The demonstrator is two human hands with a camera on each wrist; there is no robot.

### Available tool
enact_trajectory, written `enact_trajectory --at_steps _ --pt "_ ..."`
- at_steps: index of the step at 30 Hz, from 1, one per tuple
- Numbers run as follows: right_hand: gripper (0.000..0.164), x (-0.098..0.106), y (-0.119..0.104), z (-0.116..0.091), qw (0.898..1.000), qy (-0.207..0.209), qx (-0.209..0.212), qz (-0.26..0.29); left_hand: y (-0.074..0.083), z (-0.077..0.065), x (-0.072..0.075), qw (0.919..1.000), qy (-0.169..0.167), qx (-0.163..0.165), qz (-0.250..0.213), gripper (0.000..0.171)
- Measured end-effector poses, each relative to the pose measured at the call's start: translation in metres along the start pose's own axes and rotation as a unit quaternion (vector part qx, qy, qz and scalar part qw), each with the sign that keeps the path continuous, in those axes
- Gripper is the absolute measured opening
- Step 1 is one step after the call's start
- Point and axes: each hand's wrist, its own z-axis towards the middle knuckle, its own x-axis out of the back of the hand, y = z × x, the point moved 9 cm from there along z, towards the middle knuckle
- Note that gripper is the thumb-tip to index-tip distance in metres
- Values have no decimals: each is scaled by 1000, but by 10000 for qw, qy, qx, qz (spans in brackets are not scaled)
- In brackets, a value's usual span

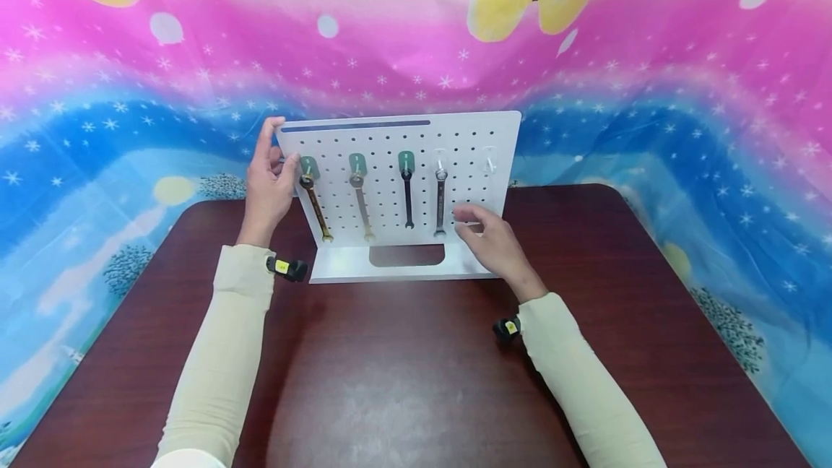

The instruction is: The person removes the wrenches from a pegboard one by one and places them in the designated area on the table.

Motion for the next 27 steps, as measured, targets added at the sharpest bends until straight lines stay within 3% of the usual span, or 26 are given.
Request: enact_trajectory --at_steps 10,17,27 --pt "42 -19 -10 14 9993 -19 -118 365 0 1 1 10000 -9 -6 -69 56" --pt "30 -24 -11 19 9951 -74 -19 990 0 1 -4 9999 -125 2 -96 55" --pt "27 -23 -7 13 9943 -40 -76 1063 -2 0 1 9999 -115 22 -94 56"
